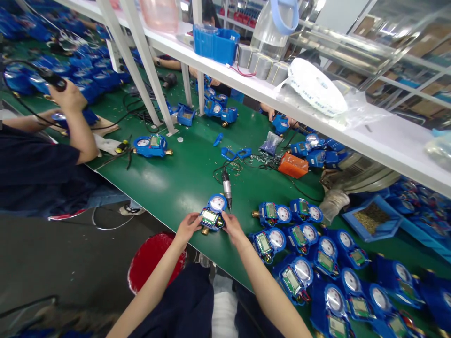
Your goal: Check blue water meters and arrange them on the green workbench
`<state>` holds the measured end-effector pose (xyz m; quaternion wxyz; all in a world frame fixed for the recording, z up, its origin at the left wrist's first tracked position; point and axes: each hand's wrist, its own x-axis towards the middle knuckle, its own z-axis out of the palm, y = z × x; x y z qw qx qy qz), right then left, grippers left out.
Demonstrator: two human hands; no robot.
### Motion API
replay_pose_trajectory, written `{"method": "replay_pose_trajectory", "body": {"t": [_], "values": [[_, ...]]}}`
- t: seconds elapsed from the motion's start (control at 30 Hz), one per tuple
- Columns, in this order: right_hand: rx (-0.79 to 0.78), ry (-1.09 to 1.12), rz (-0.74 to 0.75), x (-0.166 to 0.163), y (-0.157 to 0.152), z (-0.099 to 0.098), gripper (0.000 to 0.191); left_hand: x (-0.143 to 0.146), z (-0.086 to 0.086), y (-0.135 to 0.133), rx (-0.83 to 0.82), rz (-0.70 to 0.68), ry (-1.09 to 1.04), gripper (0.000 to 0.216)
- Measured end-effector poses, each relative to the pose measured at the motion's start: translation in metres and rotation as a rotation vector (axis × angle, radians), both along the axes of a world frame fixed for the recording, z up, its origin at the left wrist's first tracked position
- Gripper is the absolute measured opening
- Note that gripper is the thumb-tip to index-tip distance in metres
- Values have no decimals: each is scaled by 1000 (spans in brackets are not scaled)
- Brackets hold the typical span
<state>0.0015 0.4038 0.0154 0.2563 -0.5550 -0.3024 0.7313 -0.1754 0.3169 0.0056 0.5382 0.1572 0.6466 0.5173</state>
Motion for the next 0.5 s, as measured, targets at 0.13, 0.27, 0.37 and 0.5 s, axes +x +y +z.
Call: {"method": "replay_pose_trajectory", "body": {"t": [0.13,0.27,0.37,0.5], "values": [[-152,149,86,-22,10,-11,46,0,-3,1,6,38,-7,30],[-205,241,106,-30,17,-13,52,1,-7,1,15,67,-9,32],[-193,277,83,-32,16,-15,52,1,-8,1,23,80,-16,39],[-152,253,24,-34,6,-9,53,1,0,-6,40,86,-46,49]]}}
